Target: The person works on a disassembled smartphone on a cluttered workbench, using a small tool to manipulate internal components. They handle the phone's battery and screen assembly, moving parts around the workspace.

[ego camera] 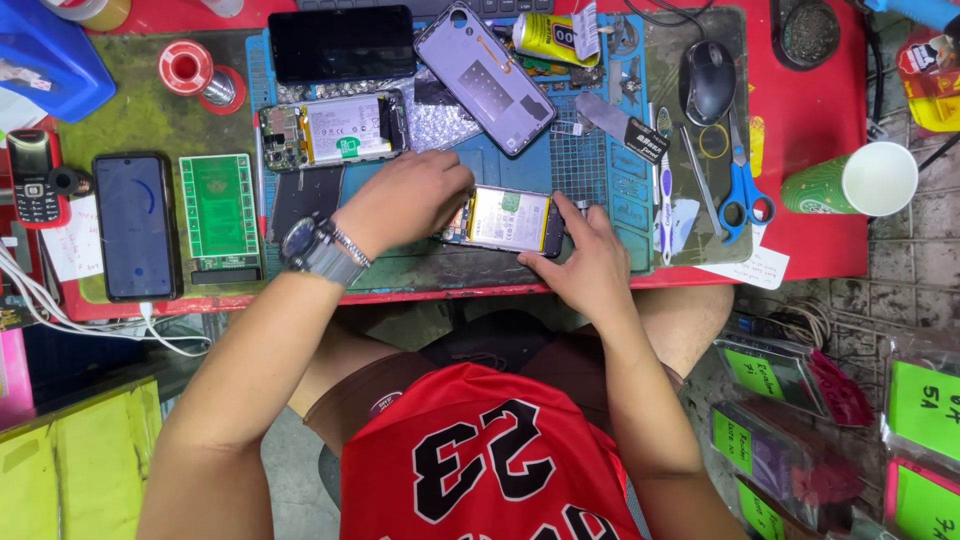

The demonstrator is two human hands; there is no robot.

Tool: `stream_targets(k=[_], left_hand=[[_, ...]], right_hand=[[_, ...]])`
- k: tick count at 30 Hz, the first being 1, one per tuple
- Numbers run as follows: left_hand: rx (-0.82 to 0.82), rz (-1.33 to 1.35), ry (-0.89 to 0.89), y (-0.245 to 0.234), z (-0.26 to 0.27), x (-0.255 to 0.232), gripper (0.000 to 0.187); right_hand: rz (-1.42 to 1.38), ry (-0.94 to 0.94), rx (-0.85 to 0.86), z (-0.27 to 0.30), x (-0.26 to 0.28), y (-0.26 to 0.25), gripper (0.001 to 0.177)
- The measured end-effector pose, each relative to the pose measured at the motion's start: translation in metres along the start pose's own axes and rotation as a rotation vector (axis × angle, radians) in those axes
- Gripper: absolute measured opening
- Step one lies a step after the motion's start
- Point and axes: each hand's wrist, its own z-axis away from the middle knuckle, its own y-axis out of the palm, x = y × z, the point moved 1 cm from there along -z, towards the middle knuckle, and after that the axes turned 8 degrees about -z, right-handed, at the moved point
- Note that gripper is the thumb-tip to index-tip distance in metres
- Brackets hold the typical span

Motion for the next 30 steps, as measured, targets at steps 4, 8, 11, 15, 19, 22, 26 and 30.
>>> stream_targets(k=[4,8,11,15,19,22,26,30], left_hand=[[0.038,0.073,0.001,0.016,0.016,-0.008,0.017],[0.055,0.077,-0.076,0.039,0.015,-0.011,0.014],[0.049,0.07,-0.12,0.05,0.008,-0.009,0.011],[0.23,0.127,-0.234,0.027,-0.008,-0.015,0.014],[0.311,0.133,-0.251,0.051,-0.026,-0.002,0.016],[0.353,0.087,-0.233,0.062,-0.03,-0.002,0.017],[0.348,0.027,-0.139,0.049,-0.026,-0.012,0.016],[0.237,0.006,-0.093,0.045,-0.013,-0.015,0.016]], right_hand=[[-0.003,-0.009,-0.012,0.0,-0.004,0.002,0.09],[-0.012,-0.034,-0.037,0.0,-0.004,0.004,0.091],[-0.008,-0.051,-0.063,0.0,-0.009,0.007,0.092],[-0.032,-0.111,-0.107,0.001,-0.01,0.007,0.087],[-0.295,-0.154,-0.162,0.007,-0.037,-0.019,0.051],[-0.058,-0.208,-0.354,0.0,-0.077,-0.051,0.037],[0.149,-0.228,-0.513,-0.019,-0.135,-0.072,0.027],[0.274,-0.25,-0.554,-0.02,-0.125,-0.081,0.026]])
